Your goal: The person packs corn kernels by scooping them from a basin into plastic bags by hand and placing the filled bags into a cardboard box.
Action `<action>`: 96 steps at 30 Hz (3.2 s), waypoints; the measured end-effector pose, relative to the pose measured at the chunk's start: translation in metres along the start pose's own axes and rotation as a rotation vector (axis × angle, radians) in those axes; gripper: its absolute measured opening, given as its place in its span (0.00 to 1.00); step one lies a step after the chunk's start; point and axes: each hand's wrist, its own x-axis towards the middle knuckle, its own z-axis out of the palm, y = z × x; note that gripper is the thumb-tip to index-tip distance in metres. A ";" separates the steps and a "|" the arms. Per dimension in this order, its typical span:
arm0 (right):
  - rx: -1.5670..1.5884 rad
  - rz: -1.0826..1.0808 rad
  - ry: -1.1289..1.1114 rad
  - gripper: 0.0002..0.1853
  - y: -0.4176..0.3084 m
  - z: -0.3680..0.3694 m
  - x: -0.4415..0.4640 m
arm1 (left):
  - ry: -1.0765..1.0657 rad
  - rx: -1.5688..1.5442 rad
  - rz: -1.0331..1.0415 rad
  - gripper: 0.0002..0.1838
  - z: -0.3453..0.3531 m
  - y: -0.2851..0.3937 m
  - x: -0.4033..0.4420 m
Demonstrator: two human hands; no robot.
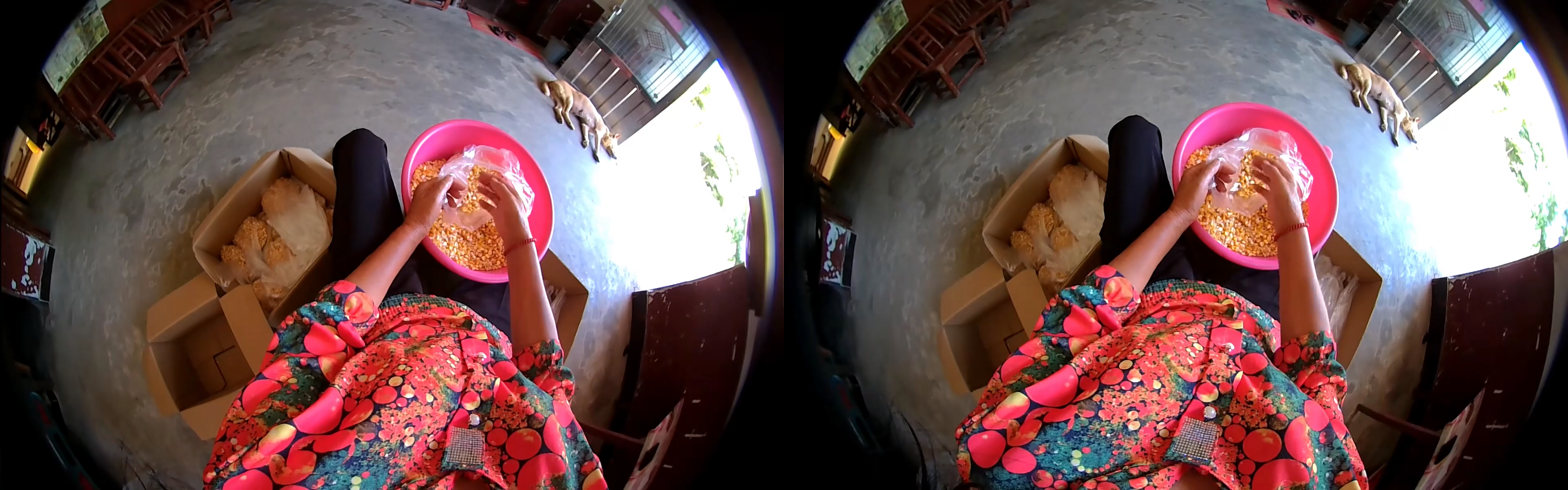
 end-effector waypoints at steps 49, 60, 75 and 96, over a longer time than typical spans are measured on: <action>-0.152 0.456 -0.315 0.10 0.059 -0.026 -0.038 | 0.018 0.060 -0.014 0.10 0.001 -0.002 -0.002; -0.095 0.493 -0.386 0.10 0.052 -0.021 -0.042 | 0.179 -0.074 0.003 0.13 0.005 0.005 -0.002; 0.436 0.461 -0.224 0.10 0.054 -0.010 -0.052 | 0.116 -0.094 -0.010 0.16 -0.001 -0.002 0.000; 0.177 0.073 -0.085 0.13 0.017 -0.003 -0.001 | 0.082 -0.064 -0.015 0.18 -0.001 0.002 -0.001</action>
